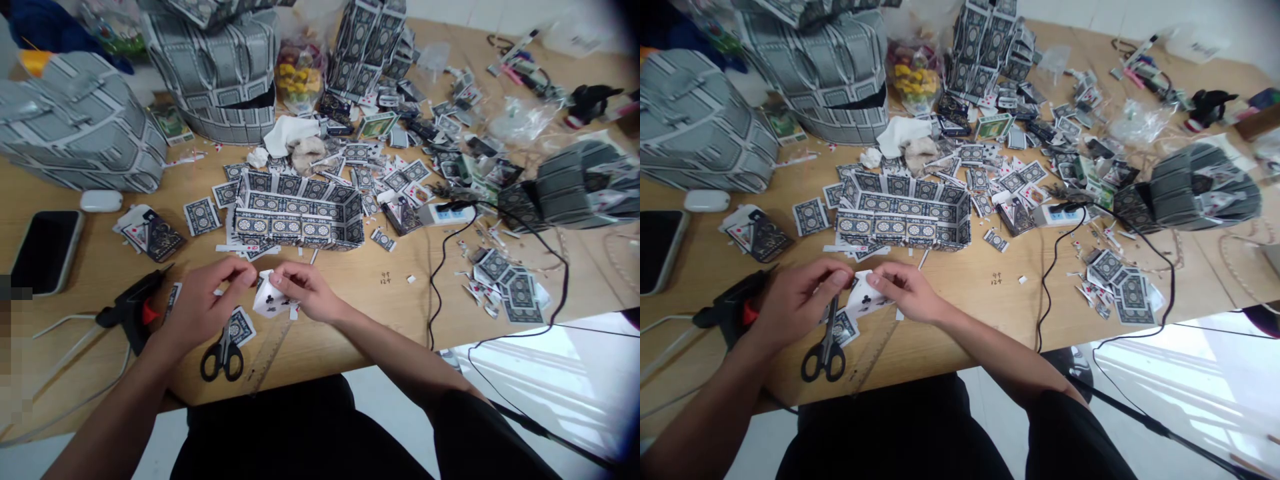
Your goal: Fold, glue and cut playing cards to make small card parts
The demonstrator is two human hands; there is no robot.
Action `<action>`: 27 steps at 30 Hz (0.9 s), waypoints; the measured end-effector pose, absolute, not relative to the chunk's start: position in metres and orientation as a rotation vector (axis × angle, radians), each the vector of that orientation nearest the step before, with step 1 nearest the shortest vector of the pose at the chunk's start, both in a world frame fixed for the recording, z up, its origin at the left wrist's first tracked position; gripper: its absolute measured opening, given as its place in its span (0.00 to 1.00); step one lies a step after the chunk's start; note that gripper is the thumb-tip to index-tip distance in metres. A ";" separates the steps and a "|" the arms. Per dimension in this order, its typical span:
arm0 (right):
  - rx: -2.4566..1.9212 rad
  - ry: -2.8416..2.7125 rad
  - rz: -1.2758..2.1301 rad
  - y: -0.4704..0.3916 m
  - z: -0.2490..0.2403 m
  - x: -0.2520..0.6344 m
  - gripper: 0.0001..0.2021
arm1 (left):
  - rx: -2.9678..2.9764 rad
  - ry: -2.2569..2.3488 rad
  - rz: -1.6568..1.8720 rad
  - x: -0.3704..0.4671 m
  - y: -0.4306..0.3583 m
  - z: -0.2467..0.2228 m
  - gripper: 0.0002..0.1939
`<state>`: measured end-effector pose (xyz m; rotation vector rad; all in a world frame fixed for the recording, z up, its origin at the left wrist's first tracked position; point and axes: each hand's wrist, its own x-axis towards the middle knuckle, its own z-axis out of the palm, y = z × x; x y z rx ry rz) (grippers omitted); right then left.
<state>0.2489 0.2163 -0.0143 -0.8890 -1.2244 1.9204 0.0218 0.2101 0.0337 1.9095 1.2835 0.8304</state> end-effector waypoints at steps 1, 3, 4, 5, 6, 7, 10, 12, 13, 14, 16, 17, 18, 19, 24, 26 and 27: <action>-0.911 -1.282 1.880 0.215 -0.014 0.249 0.26 | 1.924 1.279 0.788 0.023 0.210 0.034 0.10; -0.929 -1.378 1.822 0.214 -0.014 0.249 0.26 | 1.948 1.262 0.735 0.023 0.210 0.033 0.09; -0.929 -1.411 1.807 0.214 -0.014 0.249 0.26 | 1.962 1.249 0.719 0.023 0.210 0.033 0.10; -0.926 -1.433 1.801 0.213 -0.014 0.249 0.26 | 1.978 1.237 0.704 0.022 0.210 0.032 0.10; -0.919 -1.446 1.802 0.213 -0.014 0.249 0.26 | 1.995 1.226 0.688 0.021 0.210 0.031 0.10; -0.912 -1.452 1.808 0.213 -0.013 0.249 0.25 | 2.011 1.216 0.672 0.021 0.210 0.031 0.11; -0.905 -1.454 1.821 0.212 -0.011 0.249 0.25 | 2.058 1.204 0.639 0.021 0.210 0.031 0.12; -0.905 -1.448 1.825 0.212 -0.010 0.249 0.25 | 2.099 1.203 0.647 0.023 0.210 0.032 0.12; -0.900 -1.443 1.829 0.212 -0.009 0.249 0.25 | 2.118 1.207 0.655 0.023 0.210 0.033 0.11; -0.895 -1.439 1.835 0.212 -0.008 0.249 0.25 | 2.131 1.221 0.670 0.022 0.210 0.033 0.11; -0.890 -1.433 1.840 0.212 -0.008 0.250 0.26 | 2.121 1.282 0.722 0.019 0.211 0.034 0.12; -0.890 -1.432 1.838 0.212 -0.008 0.250 0.26 | 2.097 1.329 0.758 0.017 0.211 0.034 0.12; -0.893 -1.428 1.837 0.212 -0.008 0.250 0.26 | 2.063 1.385 0.794 0.014 0.212 0.034 0.12; -0.897 -1.421 1.838 0.211 -0.009 0.250 0.26 | 2.024 1.441 0.824 0.012 0.213 0.034 0.12; -0.920 -1.356 1.881 0.209 -0.009 0.249 0.27 | 2.048 1.489 0.834 0.010 0.215 0.033 0.19; -0.935 -1.343 1.881 0.209 -0.008 0.249 0.26 | 2.080 1.454 0.809 0.013 0.214 0.032 0.21; -0.941 -1.340 1.877 0.209 -0.008 0.249 0.26 | 2.069 1.443 0.803 0.014 0.214 0.032 0.21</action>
